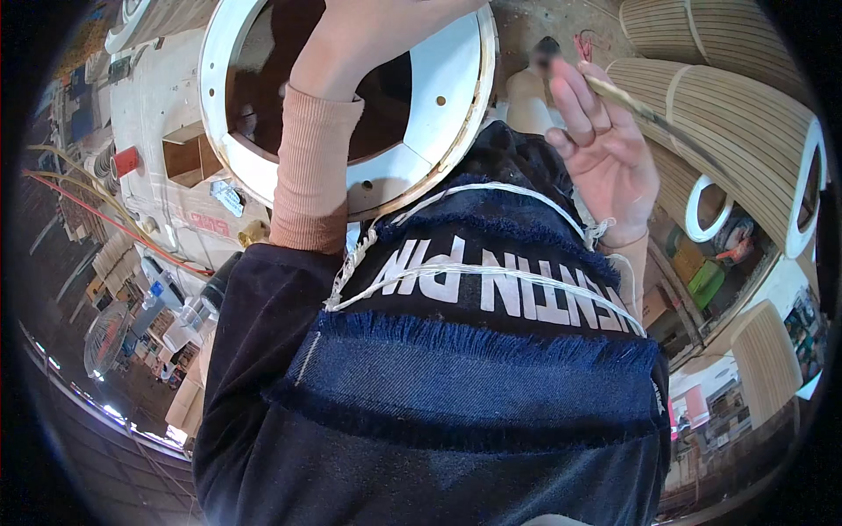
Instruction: Applying glue and assembling wooden slats onto a circular frame for a large cylindrical object.
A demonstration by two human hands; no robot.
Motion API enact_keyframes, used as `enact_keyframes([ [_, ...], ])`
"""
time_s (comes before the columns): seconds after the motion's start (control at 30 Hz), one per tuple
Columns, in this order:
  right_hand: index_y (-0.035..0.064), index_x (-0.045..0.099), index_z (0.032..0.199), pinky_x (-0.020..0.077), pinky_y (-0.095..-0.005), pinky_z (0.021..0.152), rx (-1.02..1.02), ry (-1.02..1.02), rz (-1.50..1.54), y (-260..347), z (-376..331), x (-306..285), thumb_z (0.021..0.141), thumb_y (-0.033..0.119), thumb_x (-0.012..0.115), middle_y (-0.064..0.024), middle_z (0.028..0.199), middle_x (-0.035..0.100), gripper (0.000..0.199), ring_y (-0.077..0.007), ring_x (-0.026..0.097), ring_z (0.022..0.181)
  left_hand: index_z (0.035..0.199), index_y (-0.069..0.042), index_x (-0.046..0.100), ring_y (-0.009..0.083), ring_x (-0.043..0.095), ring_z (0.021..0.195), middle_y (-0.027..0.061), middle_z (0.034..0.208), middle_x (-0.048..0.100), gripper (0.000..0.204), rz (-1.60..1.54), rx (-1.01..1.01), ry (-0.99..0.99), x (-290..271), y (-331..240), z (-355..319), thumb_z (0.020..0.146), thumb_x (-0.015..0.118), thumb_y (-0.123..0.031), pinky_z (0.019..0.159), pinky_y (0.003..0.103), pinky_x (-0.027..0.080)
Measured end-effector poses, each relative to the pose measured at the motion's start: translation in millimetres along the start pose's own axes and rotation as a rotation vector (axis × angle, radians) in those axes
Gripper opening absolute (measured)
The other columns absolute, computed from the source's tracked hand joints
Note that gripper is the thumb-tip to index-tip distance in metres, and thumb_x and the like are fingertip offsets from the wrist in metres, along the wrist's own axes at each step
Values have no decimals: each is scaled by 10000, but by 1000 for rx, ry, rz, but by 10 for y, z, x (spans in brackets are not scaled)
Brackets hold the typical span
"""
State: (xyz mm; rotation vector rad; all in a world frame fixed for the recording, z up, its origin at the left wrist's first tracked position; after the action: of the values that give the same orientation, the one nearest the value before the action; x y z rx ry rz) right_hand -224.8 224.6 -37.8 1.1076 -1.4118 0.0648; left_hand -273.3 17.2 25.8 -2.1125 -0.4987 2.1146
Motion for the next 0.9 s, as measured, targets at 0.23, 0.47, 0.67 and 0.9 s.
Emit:
enact_keyframes([
  [0.23,21,572,1162,455,-221,691,192,-174,-808,-127,32,-176,1031,285,432,-116,904,683,327,-167,672,830,1364,-149,464,472,142,1442,229,1547,256,688,2,5,5,12,-2,-2,844,652,-559,1120,657,94],
  [0.47,-22,617,1104,503,-233,686,12,-259,-658,-197,173,-22,1012,290,522,-114,928,693,338,-145,677,838,1366,-151,463,471,133,1446,230,1549,252,680,-19,-13,20,18,13,11,848,652,-547,1124,655,84],
  [0.67,-9,674,837,483,-235,596,123,-288,-886,-170,160,-44,1004,305,519,-61,679,653,387,-123,622,604,1363,-149,464,468,143,1444,229,1546,256,678,-33,0,1,3,5,-1,847,650,-549,1121,660,88],
  [0.9,36,625,722,406,-284,503,-8,-276,-1139,-62,189,42,985,316,510,-36,515,547,401,-120,562,505,1358,-147,467,466,153,1440,228,1543,264,666,-22,-13,6,26,20,-3,852,650,-539,1121,654,98],
])
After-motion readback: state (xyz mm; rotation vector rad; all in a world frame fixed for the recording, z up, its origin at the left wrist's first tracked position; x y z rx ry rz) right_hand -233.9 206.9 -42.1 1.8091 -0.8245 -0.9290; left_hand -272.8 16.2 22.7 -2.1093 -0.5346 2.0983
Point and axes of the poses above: each hand's wrist, its own z-axis towards the middle knuckle, its own x-axis out of the palm, y = z × x, the point moved 9 cm from there along z, towards the middle knuckle
